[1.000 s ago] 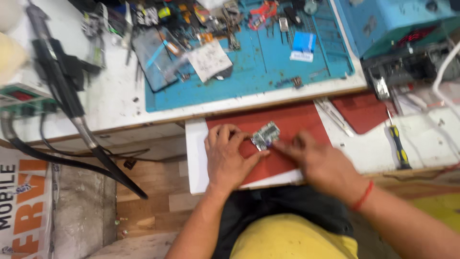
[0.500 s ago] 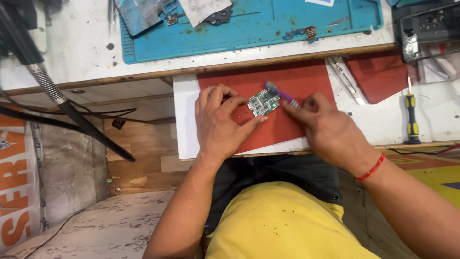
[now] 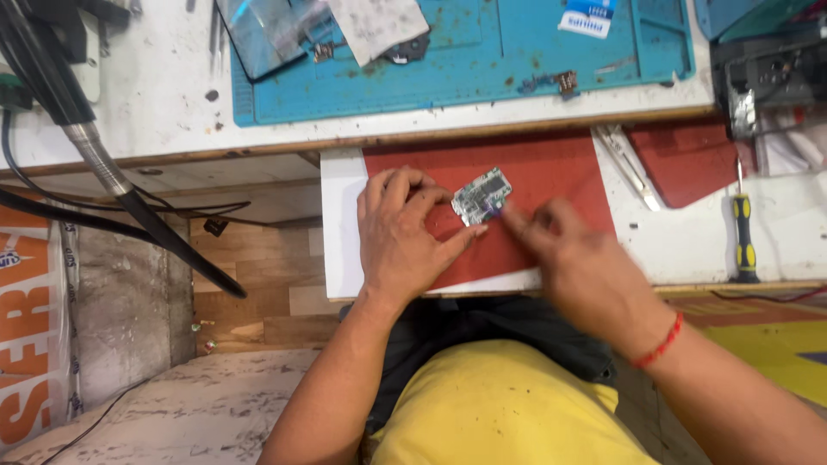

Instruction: The person uses a hot air gun to heat a small green circuit board placed on a red mat. After heating, the person uses a purple toothbrush to scrub the surface of the board, focusing on the components and solder joints. The person repeatedly scrubs different areas of the board while holding it steady with the other hand.

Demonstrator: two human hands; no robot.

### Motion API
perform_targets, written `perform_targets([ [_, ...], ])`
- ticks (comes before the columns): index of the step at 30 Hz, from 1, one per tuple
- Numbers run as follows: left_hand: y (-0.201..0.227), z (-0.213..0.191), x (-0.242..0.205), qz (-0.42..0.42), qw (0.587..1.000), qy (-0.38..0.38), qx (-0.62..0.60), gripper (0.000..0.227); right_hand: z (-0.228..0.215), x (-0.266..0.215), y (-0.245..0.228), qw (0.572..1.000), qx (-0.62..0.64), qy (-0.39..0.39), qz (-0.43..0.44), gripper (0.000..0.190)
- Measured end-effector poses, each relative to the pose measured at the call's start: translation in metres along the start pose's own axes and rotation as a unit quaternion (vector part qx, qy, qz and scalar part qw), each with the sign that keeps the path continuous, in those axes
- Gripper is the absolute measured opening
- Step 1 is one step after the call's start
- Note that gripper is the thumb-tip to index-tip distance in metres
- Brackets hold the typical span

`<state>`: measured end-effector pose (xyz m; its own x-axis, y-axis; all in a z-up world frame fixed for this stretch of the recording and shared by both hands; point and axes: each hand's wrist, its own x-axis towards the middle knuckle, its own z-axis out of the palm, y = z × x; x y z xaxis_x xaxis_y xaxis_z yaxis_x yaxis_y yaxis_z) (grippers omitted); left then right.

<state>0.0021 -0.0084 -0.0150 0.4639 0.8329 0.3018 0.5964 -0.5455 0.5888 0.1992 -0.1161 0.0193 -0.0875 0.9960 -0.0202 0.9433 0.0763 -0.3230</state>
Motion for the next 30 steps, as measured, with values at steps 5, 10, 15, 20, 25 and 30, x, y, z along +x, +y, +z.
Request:
perform_targets([
  [5, -0.002, -0.002, -0.001, 0.002, 1.0, 0.01, -0.011, 0.045, -0.002, 0.009, 0.005, 0.999, -0.015, -0.008, 0.049, 0.065],
  [10, 0.0, -0.004, 0.0, -0.002, 1.0, 0.002, -0.016, 0.042, -0.006, 0.0, 0.0, 0.989, 0.013, -0.099, 0.108, 0.079],
  [15, 0.001, -0.006, 0.004, -0.013, 1.0, 0.0, -0.025, 0.043, 0.005, 0.005, 0.0, 0.995, 0.05, -0.044, 0.07, 0.074],
  [20, -0.001, -0.003, 0.002, -0.022, 0.999, -0.005, -0.03, 0.044, -0.001, 0.008, 0.011, 0.99, 0.022, -0.066, 0.119, 0.071],
  [25, -0.004, -0.003, 0.004, -0.013, 1.0, -0.006, -0.024, 0.044, 0.005, 0.013, 0.004, 0.996, 0.045, -0.001, 0.082, 0.064],
  [30, -0.003, -0.005, 0.003, -0.014, 0.999, 0.002, -0.042, 0.049, 0.001, 0.017, 0.006, 0.992, 0.029, -0.059, 0.104, 0.07],
])
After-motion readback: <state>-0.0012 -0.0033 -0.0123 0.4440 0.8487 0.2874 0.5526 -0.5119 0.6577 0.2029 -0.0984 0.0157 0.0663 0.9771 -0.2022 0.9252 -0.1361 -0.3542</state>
